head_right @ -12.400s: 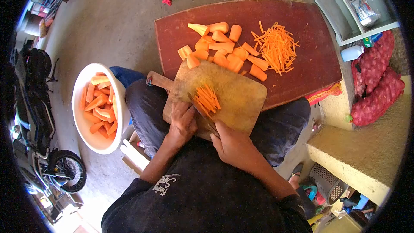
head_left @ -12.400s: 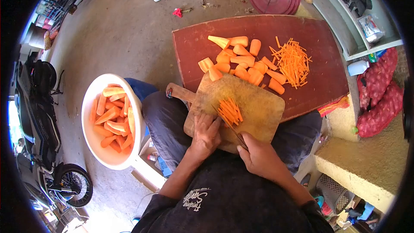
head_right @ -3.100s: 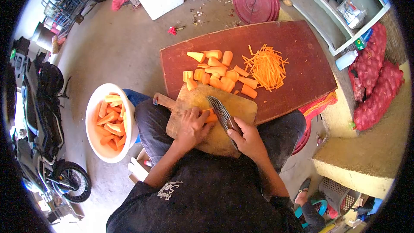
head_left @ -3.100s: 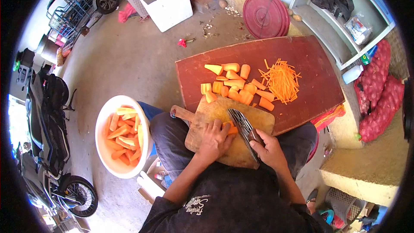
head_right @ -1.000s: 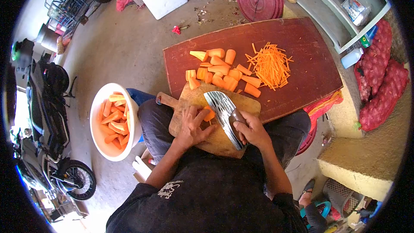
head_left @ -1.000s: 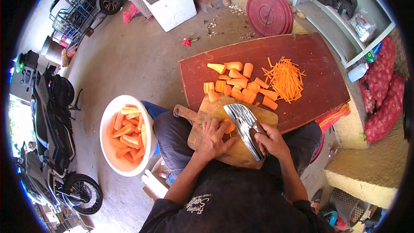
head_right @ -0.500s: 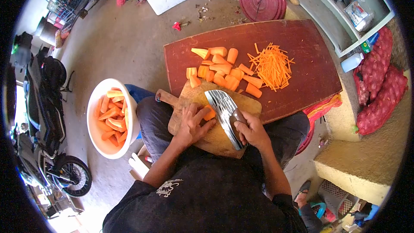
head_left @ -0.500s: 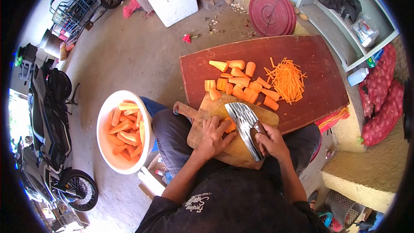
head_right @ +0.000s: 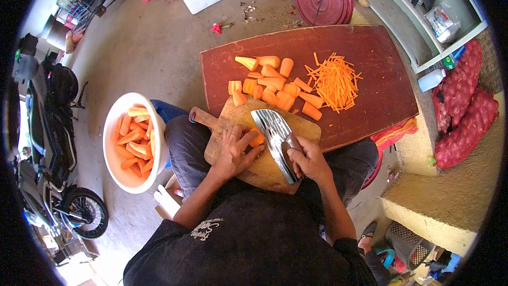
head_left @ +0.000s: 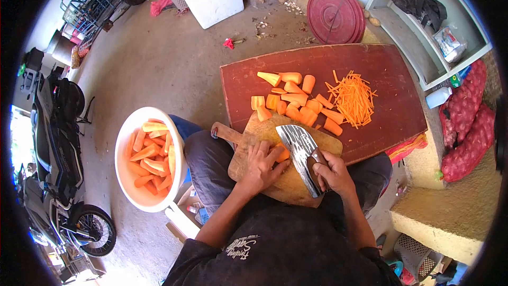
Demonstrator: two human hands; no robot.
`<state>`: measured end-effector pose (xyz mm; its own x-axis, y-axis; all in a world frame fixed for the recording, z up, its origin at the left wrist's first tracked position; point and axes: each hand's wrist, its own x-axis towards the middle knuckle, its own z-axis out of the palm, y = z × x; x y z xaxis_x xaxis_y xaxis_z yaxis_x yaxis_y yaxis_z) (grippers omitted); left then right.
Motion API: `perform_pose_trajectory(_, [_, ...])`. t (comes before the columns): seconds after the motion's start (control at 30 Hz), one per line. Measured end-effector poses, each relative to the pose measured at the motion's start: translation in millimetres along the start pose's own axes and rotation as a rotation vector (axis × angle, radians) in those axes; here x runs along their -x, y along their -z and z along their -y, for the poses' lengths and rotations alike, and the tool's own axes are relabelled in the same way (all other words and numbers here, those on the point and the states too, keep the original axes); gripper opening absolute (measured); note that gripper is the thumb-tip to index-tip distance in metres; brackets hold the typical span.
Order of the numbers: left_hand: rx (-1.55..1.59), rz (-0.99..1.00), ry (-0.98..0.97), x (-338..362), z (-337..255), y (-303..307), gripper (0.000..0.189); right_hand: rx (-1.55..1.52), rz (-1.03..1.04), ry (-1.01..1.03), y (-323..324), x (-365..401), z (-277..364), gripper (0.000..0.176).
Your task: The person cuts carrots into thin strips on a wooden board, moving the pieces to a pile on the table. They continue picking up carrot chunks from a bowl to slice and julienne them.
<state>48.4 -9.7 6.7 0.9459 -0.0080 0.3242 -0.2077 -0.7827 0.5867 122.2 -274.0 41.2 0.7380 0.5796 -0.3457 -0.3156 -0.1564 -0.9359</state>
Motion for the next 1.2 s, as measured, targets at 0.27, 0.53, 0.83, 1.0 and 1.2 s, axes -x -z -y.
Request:
perform_pose_trajectory(0.27, [-0.01,0.008,0.009,0.0,-2.0,2.2,0.045,0.005,0.007,0.005,-0.5,-0.4,2.7,0.042])
perform_pose_trajectory(0.53, [0.008,-0.026,-0.024,-0.6,-0.7,0.4,0.043,-0.004,-0.001,0.008,0.6,0.5,-3.1,0.046])
perform_pose_trajectory(0.83, [0.009,0.001,0.007,0.3,-2.1,1.8,0.042,0.003,-0.011,0.007,-1.2,1.7,0.6,0.046])
perform_pose_trajectory(1.0, [0.003,-0.007,0.002,-0.9,-3.6,3.8,0.042,0.006,-0.011,0.007,-1.3,1.7,1.1,0.047])
perform_pose_trajectory(1.2, [-0.001,-0.007,-0.012,-0.4,-2.5,3.6,0.043,0.016,-0.005,0.018,0.7,0.9,-3.0,0.048])
